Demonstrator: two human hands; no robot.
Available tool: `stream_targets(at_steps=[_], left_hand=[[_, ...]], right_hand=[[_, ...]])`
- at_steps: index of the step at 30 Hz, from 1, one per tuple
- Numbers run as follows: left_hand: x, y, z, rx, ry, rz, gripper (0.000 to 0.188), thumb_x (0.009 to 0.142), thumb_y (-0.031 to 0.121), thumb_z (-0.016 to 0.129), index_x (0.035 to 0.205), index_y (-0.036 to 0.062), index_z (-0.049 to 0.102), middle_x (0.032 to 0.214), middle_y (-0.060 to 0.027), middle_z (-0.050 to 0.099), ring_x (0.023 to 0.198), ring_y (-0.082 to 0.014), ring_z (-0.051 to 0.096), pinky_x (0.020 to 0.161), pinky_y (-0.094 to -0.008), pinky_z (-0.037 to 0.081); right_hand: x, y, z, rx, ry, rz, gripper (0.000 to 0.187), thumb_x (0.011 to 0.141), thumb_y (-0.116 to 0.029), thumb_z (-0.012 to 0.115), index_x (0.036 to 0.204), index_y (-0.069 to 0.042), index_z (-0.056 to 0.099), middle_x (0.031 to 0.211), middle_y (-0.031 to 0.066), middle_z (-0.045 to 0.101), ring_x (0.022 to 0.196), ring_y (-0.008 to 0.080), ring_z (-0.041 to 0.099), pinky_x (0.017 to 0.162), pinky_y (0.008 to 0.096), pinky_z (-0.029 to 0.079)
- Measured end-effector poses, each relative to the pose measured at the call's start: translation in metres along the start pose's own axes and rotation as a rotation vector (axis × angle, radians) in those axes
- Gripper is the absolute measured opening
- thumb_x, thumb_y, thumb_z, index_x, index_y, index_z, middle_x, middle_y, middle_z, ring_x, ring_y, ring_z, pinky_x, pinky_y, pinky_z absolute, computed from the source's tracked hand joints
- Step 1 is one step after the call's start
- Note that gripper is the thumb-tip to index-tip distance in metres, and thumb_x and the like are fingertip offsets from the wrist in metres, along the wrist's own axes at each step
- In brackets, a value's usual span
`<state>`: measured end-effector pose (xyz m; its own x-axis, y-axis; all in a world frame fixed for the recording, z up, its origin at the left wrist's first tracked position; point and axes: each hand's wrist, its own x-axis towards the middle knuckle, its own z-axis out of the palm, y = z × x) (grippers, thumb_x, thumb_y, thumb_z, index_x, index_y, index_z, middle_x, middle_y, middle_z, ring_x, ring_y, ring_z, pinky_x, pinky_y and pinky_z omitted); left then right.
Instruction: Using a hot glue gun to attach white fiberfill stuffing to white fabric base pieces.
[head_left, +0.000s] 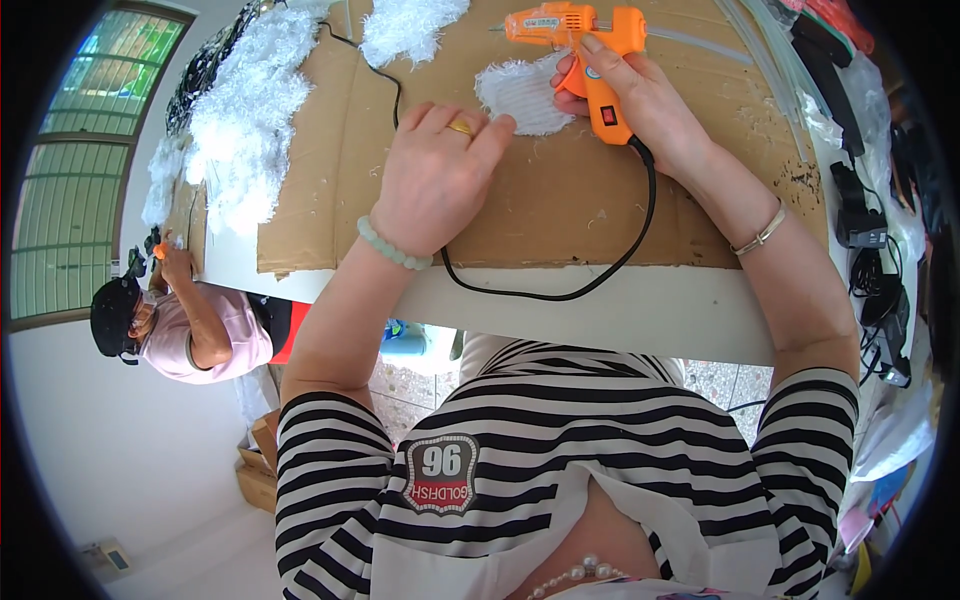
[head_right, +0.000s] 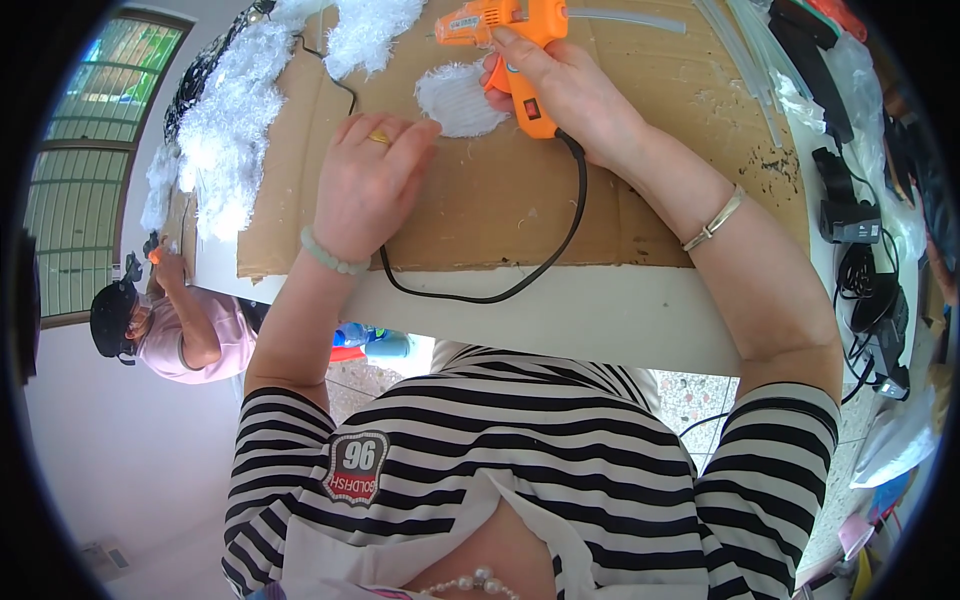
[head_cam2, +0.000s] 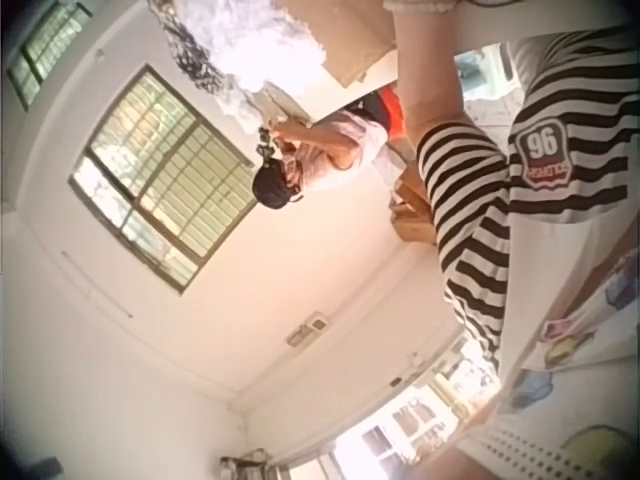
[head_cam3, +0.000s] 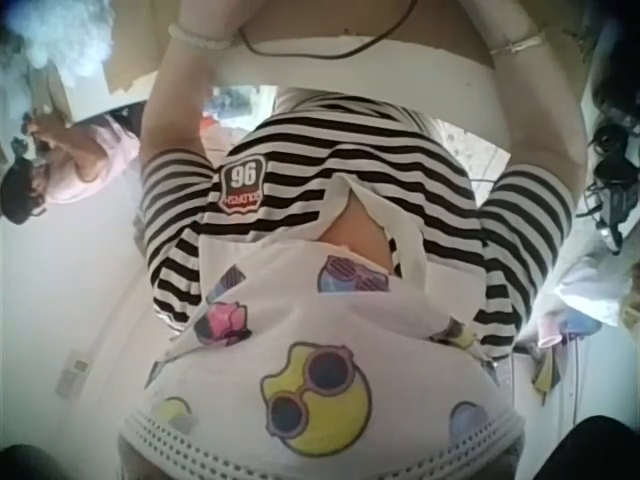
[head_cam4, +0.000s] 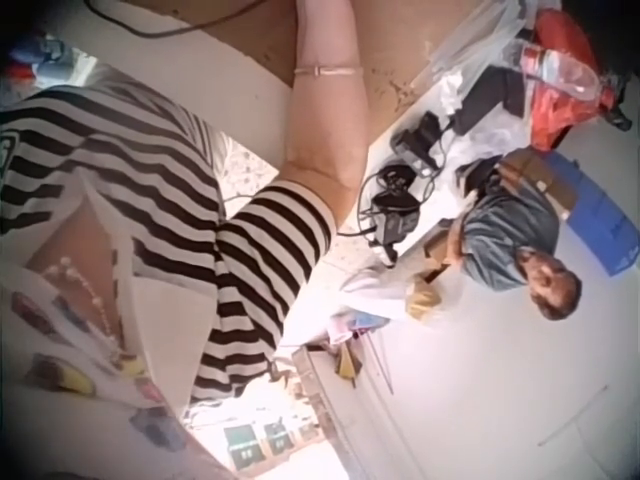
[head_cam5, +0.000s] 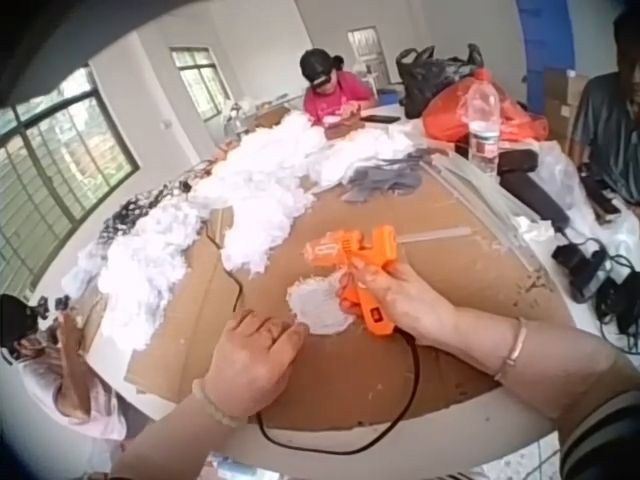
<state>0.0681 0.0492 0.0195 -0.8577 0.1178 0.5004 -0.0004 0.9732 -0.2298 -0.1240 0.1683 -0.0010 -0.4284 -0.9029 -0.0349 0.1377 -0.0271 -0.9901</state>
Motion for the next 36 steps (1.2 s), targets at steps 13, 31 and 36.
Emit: stream_targets(at_steps=[13, 31, 36], left_hand=[[0.006, -0.012, 0.018, -0.632, -0.118, -0.753, 0.029, 0.076, 0.013, 0.069, 0.099, 0.0053, 0.052, 0.074, -0.0084, 0.066, 0.069, -0.0225, 0.065, 0.063, -0.0334, 0.05], [0.007, -0.012, 0.025, -0.383, -0.055, -0.704, 0.032, 0.077, 0.006, 0.066, 0.105, 0.0078, 0.051, 0.077, -0.0023, 0.063, 0.068, -0.0075, 0.055, 0.06, -0.0222, 0.044], [0.009, -0.017, 0.028, -0.659, 0.056, -0.914, 0.031, 0.075, 0.006, 0.064, 0.102, 0.0062, 0.051, 0.073, -0.0041, 0.064, 0.064, -0.0117, 0.059, 0.059, -0.0261, 0.048]], right_hand=[[0.0, 0.0, 0.001, -0.015, 0.019, 0.005, 0.044, 0.095, -0.044, 0.045, 0.103, -0.003, 0.057, 0.089, 0.0058, 0.064, 0.084, 0.0151, 0.064, 0.073, 0.0242, 0.048], [-0.003, -0.004, 0.003, -0.048, 0.013, 0.023, 0.045, 0.095, -0.046, 0.045, 0.106, -0.004, 0.057, 0.095, 0.0045, 0.063, 0.087, 0.0136, 0.064, 0.068, 0.0237, 0.047], [-0.003, 0.0, 0.003, -0.046, 0.054, 0.015, 0.046, 0.094, -0.047, 0.046, 0.105, -0.004, 0.057, 0.093, 0.0042, 0.063, 0.086, 0.013, 0.063, 0.068, 0.0239, 0.047]])
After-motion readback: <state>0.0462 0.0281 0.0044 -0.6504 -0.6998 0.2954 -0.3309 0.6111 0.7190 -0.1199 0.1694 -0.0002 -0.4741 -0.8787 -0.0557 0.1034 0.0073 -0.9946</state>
